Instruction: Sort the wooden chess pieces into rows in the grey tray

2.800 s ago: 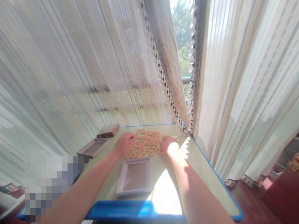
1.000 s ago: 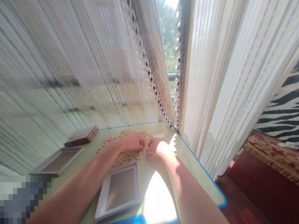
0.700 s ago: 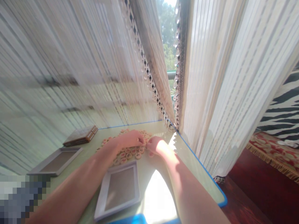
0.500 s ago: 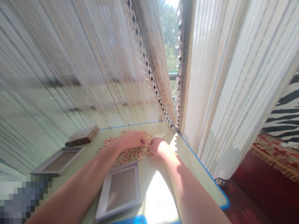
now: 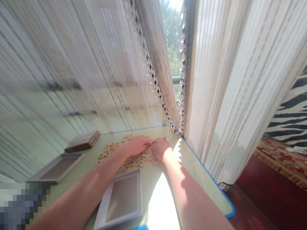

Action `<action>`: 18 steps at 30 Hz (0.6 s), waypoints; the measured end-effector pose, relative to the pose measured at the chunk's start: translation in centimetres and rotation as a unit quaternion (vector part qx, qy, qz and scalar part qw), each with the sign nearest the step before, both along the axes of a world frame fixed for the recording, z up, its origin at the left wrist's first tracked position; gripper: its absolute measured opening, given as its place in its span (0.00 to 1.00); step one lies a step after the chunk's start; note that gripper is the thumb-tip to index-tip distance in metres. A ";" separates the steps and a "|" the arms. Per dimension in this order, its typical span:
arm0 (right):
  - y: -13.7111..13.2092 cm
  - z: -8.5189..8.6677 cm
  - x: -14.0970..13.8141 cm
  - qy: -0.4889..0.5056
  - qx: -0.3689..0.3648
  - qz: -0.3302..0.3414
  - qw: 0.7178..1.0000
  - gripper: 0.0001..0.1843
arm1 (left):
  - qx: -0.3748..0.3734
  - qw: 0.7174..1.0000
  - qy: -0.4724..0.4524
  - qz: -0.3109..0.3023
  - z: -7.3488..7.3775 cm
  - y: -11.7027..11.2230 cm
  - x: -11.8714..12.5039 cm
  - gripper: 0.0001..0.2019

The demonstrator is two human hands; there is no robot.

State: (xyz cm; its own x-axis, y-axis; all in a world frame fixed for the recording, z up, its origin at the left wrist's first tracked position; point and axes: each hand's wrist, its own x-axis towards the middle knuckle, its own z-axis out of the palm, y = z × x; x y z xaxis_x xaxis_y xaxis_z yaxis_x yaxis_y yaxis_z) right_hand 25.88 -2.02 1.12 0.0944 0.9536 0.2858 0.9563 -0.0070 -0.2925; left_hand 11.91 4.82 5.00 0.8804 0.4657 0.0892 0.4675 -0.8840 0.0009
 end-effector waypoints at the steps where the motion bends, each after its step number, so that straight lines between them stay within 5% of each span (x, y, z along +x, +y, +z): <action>1: 0.0 0.0 0.0 0.017 0.002 -0.013 1.000 0.16 | 0.000 1.000 -0.005 -0.008 -0.1 0.1 0.0 0.13; 18: 1.0 -1.4 0.0 0.126 0.026 -0.070 0.989 0.11 | -0.049 0.998 0.032 0.034 0.7 0.1 -0.6 0.16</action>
